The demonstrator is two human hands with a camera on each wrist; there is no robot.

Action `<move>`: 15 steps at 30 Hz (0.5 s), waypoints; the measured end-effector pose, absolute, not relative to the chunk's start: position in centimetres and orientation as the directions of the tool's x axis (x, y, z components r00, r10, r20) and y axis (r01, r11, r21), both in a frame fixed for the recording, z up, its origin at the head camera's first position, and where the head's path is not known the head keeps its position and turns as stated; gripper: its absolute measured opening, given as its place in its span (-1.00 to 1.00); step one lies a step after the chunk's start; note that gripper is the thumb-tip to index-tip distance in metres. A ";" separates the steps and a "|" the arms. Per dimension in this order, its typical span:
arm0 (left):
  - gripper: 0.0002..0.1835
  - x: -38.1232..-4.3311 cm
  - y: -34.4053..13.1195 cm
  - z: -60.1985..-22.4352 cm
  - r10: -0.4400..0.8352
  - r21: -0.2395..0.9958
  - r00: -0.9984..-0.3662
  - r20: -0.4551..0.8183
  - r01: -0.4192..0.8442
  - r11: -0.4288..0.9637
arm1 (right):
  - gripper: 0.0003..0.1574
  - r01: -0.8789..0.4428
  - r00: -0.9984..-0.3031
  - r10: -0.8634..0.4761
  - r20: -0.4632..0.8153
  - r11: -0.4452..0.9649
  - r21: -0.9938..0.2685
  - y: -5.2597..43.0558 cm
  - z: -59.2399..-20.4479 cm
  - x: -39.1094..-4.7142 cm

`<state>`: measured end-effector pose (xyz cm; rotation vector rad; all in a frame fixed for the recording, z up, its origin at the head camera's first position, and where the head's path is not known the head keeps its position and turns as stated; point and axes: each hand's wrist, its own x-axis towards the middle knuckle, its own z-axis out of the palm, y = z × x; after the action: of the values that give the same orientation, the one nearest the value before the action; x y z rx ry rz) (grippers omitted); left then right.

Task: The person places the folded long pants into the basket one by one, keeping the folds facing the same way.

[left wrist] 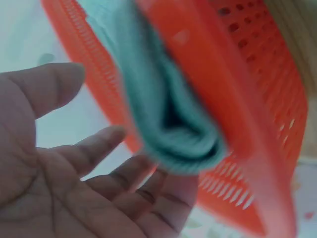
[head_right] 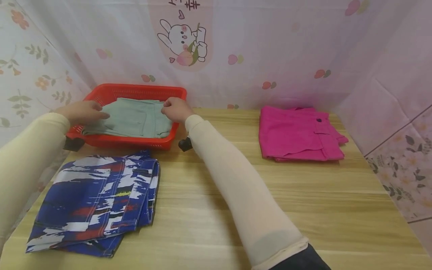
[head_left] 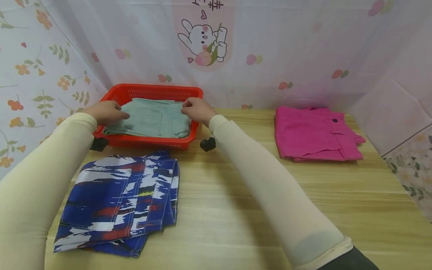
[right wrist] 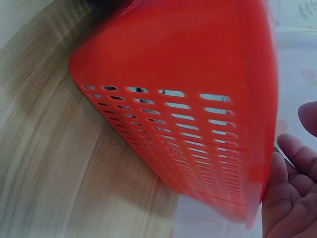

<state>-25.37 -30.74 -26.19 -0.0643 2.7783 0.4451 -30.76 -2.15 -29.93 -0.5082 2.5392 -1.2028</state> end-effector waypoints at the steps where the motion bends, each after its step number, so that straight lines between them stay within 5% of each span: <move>1: -0.24 -25.0 -30.5 -25.8 0.020 0.286 -0.946 -0.324 -0.077 0.955 | -0.64 -0.191 -0.900 -0.425 -0.102 0.593 -0.782 -2.2 -29.9 -30.7; 4: -0.34 -24.0 -29.8 -25.0 0.049 0.237 -0.942 -0.333 -0.034 0.971 | -0.67 -0.195 -0.906 -0.413 -0.095 0.604 -0.773 -2.2 -30.0 -30.5; 10: -0.20 -23.4 -28.9 -24.3 0.069 0.131 -0.895 -0.441 0.011 0.991 | -0.67 -0.194 -0.907 -0.410 -0.099 0.615 -0.764 -2.2 -30.1 -30.3; 15: -0.10 -23.6 -28.9 -25.1 0.013 0.183 -0.831 -0.557 -0.107 0.977 | -0.66 -0.181 -0.911 -0.399 -0.107 0.618 -0.765 -2.2 -30.1 -30.3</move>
<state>-23.58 -28.90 -25.09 -0.0654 2.5374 0.2764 -30.33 -2.17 -30.14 -0.4724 2.5775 -1.1745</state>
